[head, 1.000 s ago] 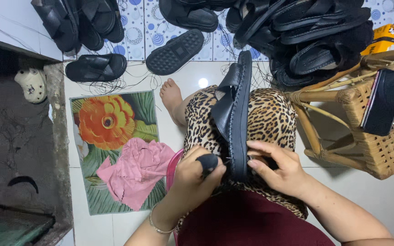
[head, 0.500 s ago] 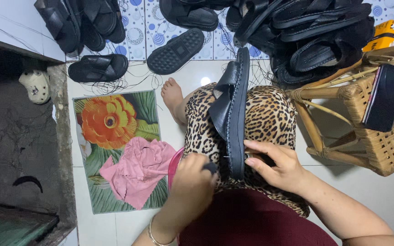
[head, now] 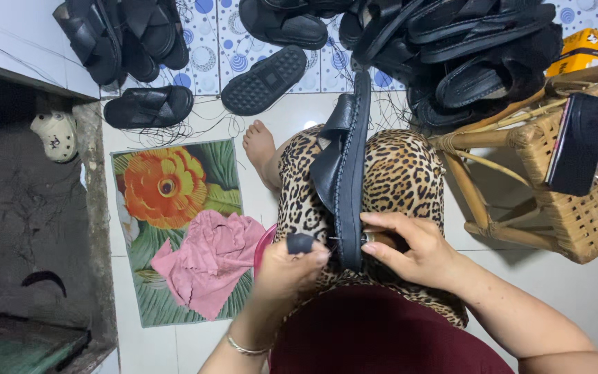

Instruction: The person sits on the floor and sews a black shoe using a needle and thread. They hold the shoe on their lap, pull the thread through the sole, and repeatedly stitch along the edge of the shoe.

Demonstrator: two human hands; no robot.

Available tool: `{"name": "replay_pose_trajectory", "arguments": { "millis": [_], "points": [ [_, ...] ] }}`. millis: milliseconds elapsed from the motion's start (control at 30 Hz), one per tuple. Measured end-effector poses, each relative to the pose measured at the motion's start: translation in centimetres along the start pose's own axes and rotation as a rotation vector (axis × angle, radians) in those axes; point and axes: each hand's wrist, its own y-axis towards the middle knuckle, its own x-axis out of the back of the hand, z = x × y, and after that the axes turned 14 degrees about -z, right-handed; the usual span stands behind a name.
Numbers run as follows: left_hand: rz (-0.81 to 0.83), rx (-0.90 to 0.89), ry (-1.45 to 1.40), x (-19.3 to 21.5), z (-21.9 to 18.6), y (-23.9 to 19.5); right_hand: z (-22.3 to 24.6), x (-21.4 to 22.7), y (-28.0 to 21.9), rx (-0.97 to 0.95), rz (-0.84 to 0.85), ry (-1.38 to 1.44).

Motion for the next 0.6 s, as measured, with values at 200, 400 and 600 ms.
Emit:
{"name": "replay_pose_trajectory", "arguments": {
  "millis": [200, 400, 600],
  "points": [
    [0.081, 0.001, 0.286, 5.1, -0.2, -1.6, -0.1, 0.0, 0.4, 0.062, 0.006, 0.050],
    [0.075, -0.110, 0.411, 6.1, -0.4, -2.0, -0.1, 0.0, 0.5, 0.103, -0.026, 0.063],
    [-0.285, -0.619, 1.669, 11.8, -1.0, 3.2, 0.0, 0.1, 0.6, -0.058, 0.079, 0.023]
  ]
}}
